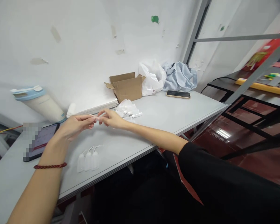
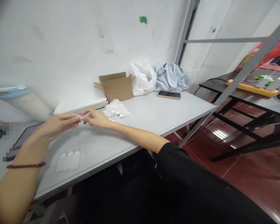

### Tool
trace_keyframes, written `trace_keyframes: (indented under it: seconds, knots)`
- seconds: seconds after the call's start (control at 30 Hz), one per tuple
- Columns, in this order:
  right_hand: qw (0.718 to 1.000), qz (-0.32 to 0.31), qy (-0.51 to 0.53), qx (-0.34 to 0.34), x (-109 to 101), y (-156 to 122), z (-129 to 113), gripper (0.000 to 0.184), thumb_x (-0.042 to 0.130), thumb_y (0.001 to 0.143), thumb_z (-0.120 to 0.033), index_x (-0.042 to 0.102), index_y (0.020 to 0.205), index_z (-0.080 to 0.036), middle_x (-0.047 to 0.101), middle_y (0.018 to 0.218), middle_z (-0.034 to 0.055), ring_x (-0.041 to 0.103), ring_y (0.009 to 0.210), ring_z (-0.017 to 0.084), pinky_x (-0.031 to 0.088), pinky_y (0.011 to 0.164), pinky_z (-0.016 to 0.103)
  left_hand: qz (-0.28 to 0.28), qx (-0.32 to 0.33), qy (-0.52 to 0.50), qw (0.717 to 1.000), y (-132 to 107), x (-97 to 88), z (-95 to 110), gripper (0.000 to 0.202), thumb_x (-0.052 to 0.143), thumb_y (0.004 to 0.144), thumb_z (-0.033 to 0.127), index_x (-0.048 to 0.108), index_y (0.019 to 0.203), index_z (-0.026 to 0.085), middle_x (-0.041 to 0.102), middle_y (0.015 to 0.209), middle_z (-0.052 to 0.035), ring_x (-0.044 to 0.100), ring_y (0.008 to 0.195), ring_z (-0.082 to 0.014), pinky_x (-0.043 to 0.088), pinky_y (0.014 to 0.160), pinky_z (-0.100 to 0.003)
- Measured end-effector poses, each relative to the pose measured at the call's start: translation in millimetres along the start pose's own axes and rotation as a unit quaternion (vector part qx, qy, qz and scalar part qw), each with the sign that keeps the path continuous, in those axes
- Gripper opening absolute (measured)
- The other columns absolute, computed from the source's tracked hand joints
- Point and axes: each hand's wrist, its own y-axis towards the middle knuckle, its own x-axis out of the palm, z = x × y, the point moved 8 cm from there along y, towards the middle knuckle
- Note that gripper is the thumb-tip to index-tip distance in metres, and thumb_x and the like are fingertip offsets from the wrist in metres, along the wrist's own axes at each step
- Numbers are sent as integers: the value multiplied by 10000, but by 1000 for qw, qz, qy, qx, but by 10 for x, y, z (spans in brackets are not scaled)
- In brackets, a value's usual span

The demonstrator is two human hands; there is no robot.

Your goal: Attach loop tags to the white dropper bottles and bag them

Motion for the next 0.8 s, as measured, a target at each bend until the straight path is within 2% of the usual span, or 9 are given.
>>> trace_keyframes:
  seconds: [0.1, 0.23, 0.43, 0.57, 0.67, 0.8]
  knots:
    - [1000, 19, 2, 4, -35, 0, -14, 190, 649, 881, -277, 507, 963, -182, 620, 661, -62, 483, 503, 61, 415, 544, 193, 7, 19, -35, 999, 28, -6, -8, 284, 806, 595, 421, 723, 677, 162, 675, 748, -68, 548, 655, -143, 489, 606, -252]
    - [1000, 27, -5, 5, -59, -16, -21, 146, 607, 897, -229, 493, 976, -184, 612, 646, -61, 468, 496, 63, 399, 524, 189, 5, 25, -3, 1000, 35, 8, -9, 353, 801, 598, 497, 683, 609, 165, 630, 626, -50, 558, 583, -146, 501, 560, -256]
    - [999, 21, -42, 6, -86, -14, 31, 159, 596, 895, -258, 500, 999, -184, 619, 654, -54, 496, 520, 75, 394, 540, 198, -25, 94, 47, 994, -28, 48, 136, 378, 820, 593, 513, 731, 712, 166, 704, 753, -78, 614, 681, -173, 550, 662, -291]
    - [998, 22, -56, -4, -92, 4, 65, 194, 587, 899, -278, 493, 1040, -184, 634, 672, -44, 503, 532, 83, 400, 548, 206, -28, 84, 43, 995, 12, 36, 60, 408, 810, 606, 533, 730, 726, 152, 695, 718, -72, 612, 639, -160, 548, 634, -282]
    - [997, 20, -66, -17, -85, 9, 69, 197, 589, 897, -268, 489, 1042, -181, 635, 671, -39, 540, 583, 92, 407, 575, 205, -33, 59, 46, 997, 71, 63, -44, 429, 790, 621, 559, 683, 633, 144, 644, 610, -50, 587, 555, -141, 518, 557, -260]
    - [997, 18, -66, -31, -84, 15, 62, 191, 585, 894, -251, 478, 1038, -183, 634, 686, -34, 555, 615, 95, 399, 570, 200, -8, 32, 48, 998, 109, 65, -119, 465, 756, 660, 572, 595, 533, 155, 539, 500, -6, 496, 430, -109, 424, 425, -237]
